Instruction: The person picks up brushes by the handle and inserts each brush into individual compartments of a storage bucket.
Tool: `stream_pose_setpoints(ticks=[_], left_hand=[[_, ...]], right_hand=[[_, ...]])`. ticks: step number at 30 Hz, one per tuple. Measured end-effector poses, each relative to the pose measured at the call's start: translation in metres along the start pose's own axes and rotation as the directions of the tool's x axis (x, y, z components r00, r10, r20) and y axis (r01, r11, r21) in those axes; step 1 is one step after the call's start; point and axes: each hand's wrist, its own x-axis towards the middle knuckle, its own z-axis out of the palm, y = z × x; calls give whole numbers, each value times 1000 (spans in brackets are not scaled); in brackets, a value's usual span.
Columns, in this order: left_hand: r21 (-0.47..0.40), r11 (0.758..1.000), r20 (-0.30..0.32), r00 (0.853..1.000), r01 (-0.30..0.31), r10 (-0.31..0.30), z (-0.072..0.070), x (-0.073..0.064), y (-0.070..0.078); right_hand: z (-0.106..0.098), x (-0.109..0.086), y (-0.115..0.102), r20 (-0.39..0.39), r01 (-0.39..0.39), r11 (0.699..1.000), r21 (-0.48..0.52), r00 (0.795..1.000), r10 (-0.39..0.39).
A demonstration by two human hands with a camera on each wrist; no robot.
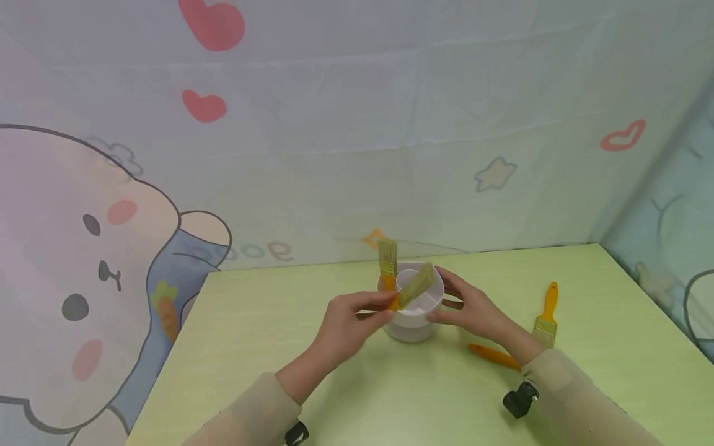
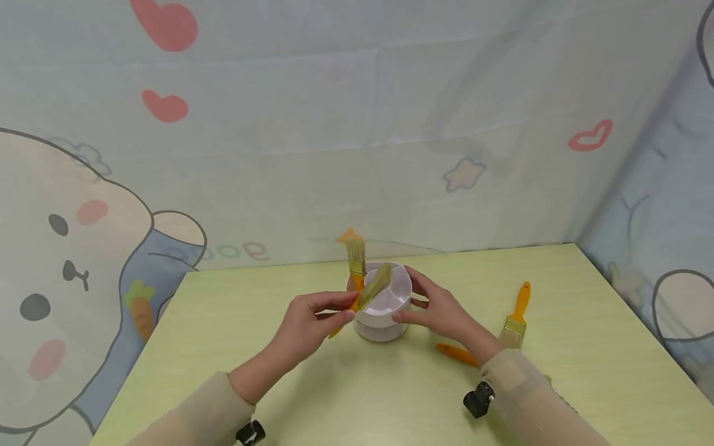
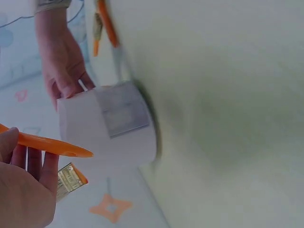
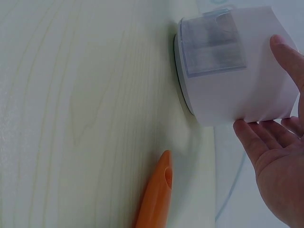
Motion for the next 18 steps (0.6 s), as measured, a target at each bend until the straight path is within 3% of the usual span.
stream_pose_setpoints(ticks=[8,14,18], left_hand=[[-49,999,-83,996,17,-21,1,21,11],[-61,998,-139,990,-3,-6,8,36,16],[-115,993,-171,985,-7,-12,13,46,19]], right_hand=[[0,1,1,-4,11,1000,9,1000,-11],[-1,0,0,-7,15,1000,7,1000,-14],[-1,0,0,-5,16,1000,16,1000,-16]])
